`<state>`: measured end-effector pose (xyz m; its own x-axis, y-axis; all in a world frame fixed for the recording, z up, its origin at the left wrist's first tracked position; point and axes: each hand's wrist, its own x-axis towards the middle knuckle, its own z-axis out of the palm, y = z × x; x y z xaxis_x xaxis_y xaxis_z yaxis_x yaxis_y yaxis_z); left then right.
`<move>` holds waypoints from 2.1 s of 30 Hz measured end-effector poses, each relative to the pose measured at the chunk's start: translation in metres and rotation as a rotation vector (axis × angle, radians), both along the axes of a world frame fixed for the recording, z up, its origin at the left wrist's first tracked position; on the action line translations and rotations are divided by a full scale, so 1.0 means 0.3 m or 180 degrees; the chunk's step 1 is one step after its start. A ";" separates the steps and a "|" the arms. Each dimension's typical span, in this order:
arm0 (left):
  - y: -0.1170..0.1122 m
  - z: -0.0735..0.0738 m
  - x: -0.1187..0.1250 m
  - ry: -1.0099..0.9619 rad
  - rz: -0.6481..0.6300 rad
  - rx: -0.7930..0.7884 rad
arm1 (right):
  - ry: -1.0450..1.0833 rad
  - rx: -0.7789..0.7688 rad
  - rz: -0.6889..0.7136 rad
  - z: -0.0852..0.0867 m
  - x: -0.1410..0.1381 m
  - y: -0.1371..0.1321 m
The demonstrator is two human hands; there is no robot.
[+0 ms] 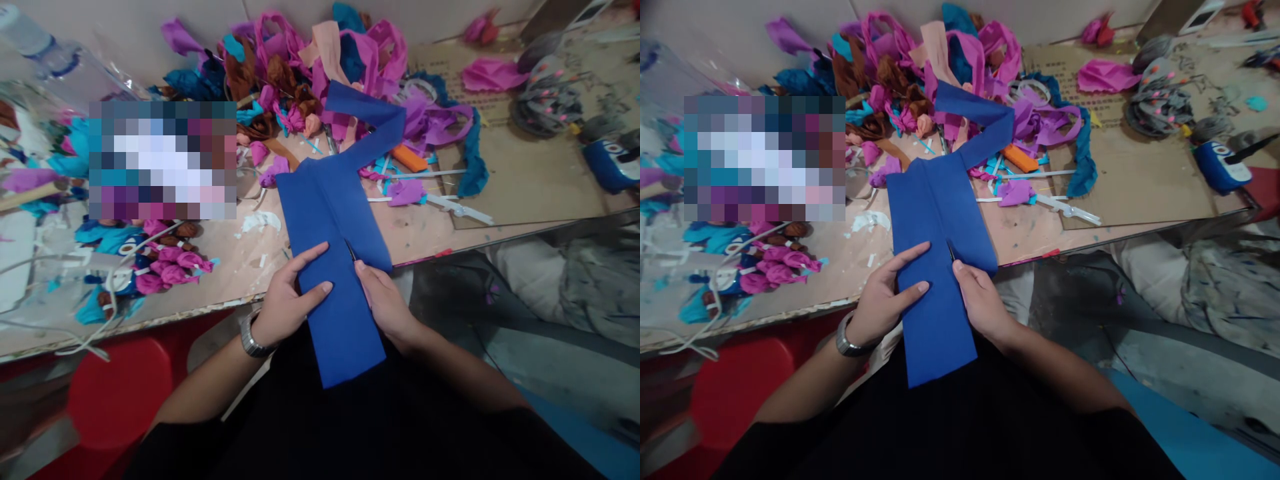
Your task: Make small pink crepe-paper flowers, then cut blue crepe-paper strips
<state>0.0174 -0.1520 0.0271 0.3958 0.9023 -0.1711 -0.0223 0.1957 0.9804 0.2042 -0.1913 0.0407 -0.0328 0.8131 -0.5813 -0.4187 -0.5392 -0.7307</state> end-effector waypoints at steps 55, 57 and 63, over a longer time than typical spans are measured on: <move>0.025 0.000 0.001 -0.0030 0.0150 -0.0099 | 0.0009 -0.0131 -0.0278 -0.013 -0.004 -0.009; 0.026 0.002 0.000 -0.0026 0.0144 -0.0120 | -0.0020 -0.0175 -0.0311 -0.013 -0.004 -0.010; 0.026 0.006 -0.002 -0.0028 0.0172 -0.0148 | -0.0018 -0.0165 -0.0379 -0.017 -0.007 -0.010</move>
